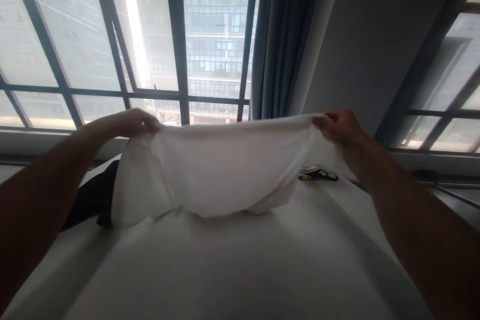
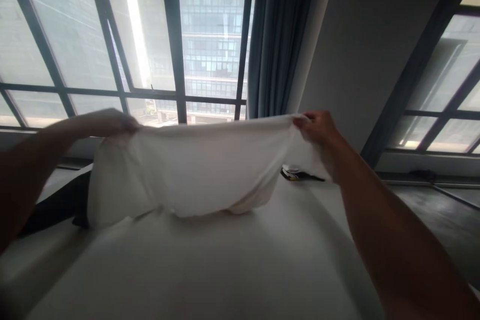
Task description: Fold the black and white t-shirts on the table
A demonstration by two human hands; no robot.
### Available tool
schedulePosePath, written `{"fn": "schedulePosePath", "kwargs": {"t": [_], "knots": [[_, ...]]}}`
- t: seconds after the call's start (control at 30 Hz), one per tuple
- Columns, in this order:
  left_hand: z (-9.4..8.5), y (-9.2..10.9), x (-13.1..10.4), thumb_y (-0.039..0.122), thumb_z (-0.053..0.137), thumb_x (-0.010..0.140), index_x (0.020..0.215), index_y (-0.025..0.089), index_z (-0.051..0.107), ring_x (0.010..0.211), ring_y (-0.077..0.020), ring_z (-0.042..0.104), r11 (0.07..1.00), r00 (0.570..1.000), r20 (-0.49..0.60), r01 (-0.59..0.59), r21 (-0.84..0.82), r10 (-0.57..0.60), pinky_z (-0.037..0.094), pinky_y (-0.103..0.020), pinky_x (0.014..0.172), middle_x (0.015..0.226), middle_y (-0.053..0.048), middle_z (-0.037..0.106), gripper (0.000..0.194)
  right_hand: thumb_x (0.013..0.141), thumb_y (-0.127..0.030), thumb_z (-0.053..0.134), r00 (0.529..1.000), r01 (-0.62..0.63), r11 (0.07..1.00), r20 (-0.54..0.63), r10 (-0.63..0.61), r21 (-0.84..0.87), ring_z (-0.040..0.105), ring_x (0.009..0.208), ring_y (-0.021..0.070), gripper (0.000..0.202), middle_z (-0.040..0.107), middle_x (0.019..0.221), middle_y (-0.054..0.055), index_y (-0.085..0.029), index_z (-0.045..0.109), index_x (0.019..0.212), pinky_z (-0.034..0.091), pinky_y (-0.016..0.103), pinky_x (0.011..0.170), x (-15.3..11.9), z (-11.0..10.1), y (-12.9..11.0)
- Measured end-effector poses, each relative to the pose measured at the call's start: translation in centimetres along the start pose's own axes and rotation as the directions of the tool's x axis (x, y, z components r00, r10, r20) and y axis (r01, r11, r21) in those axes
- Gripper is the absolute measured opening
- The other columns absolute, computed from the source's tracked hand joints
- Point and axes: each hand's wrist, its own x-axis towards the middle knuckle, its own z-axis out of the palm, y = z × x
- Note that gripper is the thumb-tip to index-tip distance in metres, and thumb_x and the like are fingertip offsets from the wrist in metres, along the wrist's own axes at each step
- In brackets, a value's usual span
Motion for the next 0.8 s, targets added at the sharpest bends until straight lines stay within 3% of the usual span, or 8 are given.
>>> {"fn": "schedulePosePath", "kwargs": {"t": [0.07,0.13,0.27,0.4,0.5,0.6,0.7,0.8], "knots": [[2.1,5.0,2.1,0.018,0.046,0.094,0.120,0.011,0.062,0.128,-0.0355,0.047,0.981,0.944,-0.300,-0.090,0.170,0.139,0.039,-0.052,0.101,0.127,-0.014,0.059,0.032,0.091,-0.029,0.052,0.968,0.070,0.978,-0.225,-0.114,-0.198,0.059,0.088,0.0192,0.039,0.063,0.108,0.023,0.002,0.061,0.114,0.042,0.032,0.079,2.2,2.8,-2.7],[5.6,9.3,2.1,0.014,0.047,0.093,0.141,0.004,0.042,0.140,-0.0382,0.030,0.974,0.911,-0.382,-0.081,0.211,0.158,0.028,-0.057,0.109,0.149,-0.023,0.037,0.049,0.089,-0.024,0.055,0.978,0.075,0.926,-0.154,-0.140,-0.371,0.057,0.104,0.0263,0.044,0.055,0.125,0.028,0.003,0.054,0.124,0.039,0.038,0.091,2.9,6.1,-4.9],[14.0,12.7,-2.1,0.031,0.043,0.097,0.139,0.016,0.048,0.130,-0.0328,0.045,0.934,0.952,0.076,-0.304,0.186,0.295,0.028,-0.054,0.109,0.143,-0.017,0.050,0.044,0.091,-0.035,0.055,0.945,0.288,0.872,0.264,-0.193,-0.395,0.056,0.114,0.0310,0.044,0.055,0.133,0.020,-0.012,0.059,0.129,0.040,0.039,0.096,-1.2,12.4,-6.0],[20.0,10.0,-6.9,0.050,0.043,0.094,0.124,0.021,0.061,0.119,-0.0357,0.055,0.929,0.826,0.513,-0.344,0.133,0.232,0.038,-0.056,0.098,0.130,-0.018,0.060,0.046,0.085,-0.043,0.061,0.731,0.465,0.843,0.654,-0.194,-0.270,0.061,0.109,0.0288,0.044,0.059,0.131,0.011,-0.024,0.064,0.125,0.045,0.035,0.089,-9.0,17.1,-4.1],[21.4,7.2,-8.6,0.058,0.041,0.092,0.139,0.020,0.049,0.133,-0.0403,0.040,0.939,0.828,0.541,-0.289,0.185,0.148,0.032,-0.062,0.101,0.149,-0.021,0.041,0.060,0.083,-0.036,0.063,0.645,0.527,0.832,0.718,-0.261,-0.171,0.059,0.111,0.0275,0.051,0.058,0.132,0.011,-0.024,0.059,0.132,0.046,0.034,0.088,-13.2,18.9,-3.2],[20.9,5.0,-9.3,0.069,0.038,0.088,0.147,0.016,0.038,0.141,-0.0412,0.029,0.956,0.857,0.513,-0.180,0.230,0.038,0.030,-0.060,0.104,0.156,-0.024,0.025,0.079,0.085,-0.030,0.061,0.657,0.575,0.807,0.664,-0.358,-0.134,0.055,0.114,0.0275,0.048,0.060,0.126,0.013,-0.021,0.058,0.132,0.043,0.036,0.094,-14.8,19.7,-3.1],[20.0,3.8,-10.1,0.077,0.053,0.074,0.144,0.015,0.041,0.133,-0.0414,0.041,0.968,0.857,0.514,-0.098,0.230,-0.035,0.040,-0.052,0.098,0.150,-0.026,0.038,0.094,0.089,-0.028,0.058,0.687,0.586,0.797,0.612,-0.392,-0.146,0.056,0.107,0.0256,0.025,0.064,0.110,0.011,-0.020,0.069,0.111,0.042,0.035,0.092,-15.2,20.1,-3.0],[19.4,3.4,-11.2,0.070,0.059,0.073,0.127,0.017,0.056,0.119,-0.0382,0.055,0.971,0.861,0.508,-0.094,0.218,-0.030,0.046,-0.045,0.089,0.130,-0.022,0.058,0.076,0.091,-0.029,0.058,0.730,0.540,0.834,0.556,-0.397,-0.113,0.059,0.100,0.0212,0.016,0.064,0.106,0.008,-0.019,0.071,0.095,0.044,0.029,0.085,-15.3,20.3,-2.4]]}}
